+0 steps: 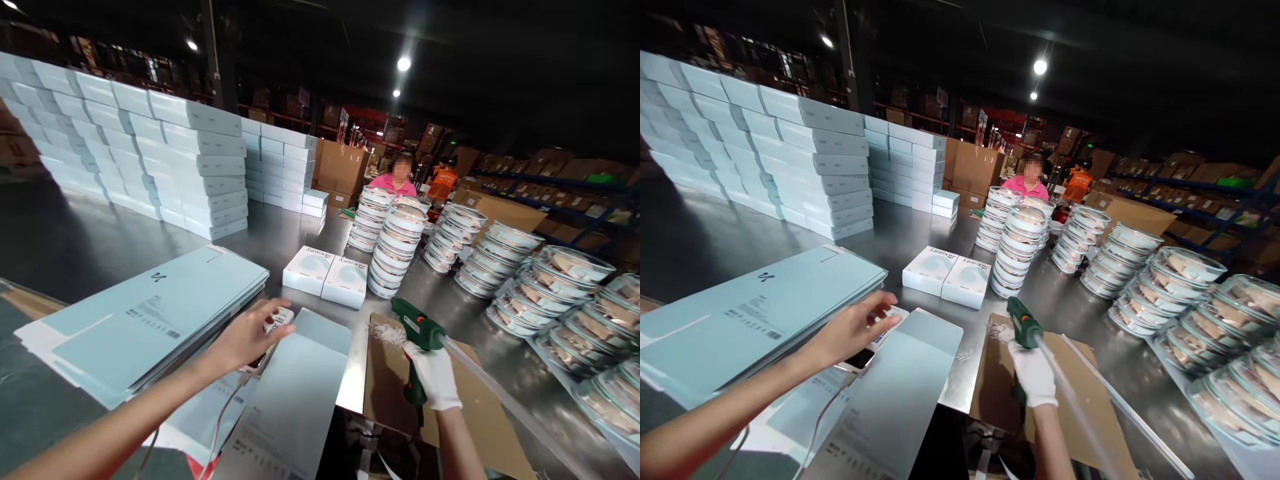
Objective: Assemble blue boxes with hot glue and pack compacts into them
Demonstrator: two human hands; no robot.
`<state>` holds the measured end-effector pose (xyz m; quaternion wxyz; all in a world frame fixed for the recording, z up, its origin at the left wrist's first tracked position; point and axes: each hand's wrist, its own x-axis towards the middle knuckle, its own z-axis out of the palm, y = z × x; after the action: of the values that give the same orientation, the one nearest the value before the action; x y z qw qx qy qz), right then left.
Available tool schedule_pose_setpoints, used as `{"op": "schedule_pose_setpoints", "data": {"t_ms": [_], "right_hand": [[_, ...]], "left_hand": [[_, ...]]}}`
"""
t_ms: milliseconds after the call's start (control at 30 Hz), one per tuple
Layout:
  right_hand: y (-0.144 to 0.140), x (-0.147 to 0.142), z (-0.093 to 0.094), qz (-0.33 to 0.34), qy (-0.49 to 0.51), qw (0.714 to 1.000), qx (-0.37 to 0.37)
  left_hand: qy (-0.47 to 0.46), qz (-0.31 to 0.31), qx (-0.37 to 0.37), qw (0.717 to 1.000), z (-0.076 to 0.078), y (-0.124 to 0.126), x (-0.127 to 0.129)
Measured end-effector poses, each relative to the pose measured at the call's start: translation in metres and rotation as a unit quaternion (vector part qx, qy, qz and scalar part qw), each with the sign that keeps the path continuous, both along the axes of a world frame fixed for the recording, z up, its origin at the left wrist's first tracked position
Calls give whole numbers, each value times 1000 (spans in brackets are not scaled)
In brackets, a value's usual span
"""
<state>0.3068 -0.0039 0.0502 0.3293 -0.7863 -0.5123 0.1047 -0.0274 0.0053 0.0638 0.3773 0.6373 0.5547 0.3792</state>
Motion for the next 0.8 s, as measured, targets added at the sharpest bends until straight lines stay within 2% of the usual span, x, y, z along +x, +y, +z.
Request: {"op": "schedule_pose_setpoints", "data": {"t_ms": [100,167,233,400,600,667,733,800], "right_hand": [[-9,5,5,41,164,986,9],[-15,3,8,72,257,963,28],[-23,0,10,98,327,939,46],[-50,3,8,130,417,896,79],[-80,2,17,154,509,845,57],[-88,2,18,155,522,837,46],[-95,4,13,151,534,832,29],[-105,8,3,146,529,836,20]], "left_hand": [[50,-33,-29,998,-27,1,-20],[66,-63,-51,995,-38,1,-14],[75,-78,-65,992,-44,2,-3],[73,-78,-100,989,-44,-1,11],[-5,-82,-149,985,-33,-25,-6],[-24,-60,-125,990,-27,-33,-11],[-34,17,-43,998,-24,-44,-13],[-35,89,33,995,-29,-60,-9]]}}
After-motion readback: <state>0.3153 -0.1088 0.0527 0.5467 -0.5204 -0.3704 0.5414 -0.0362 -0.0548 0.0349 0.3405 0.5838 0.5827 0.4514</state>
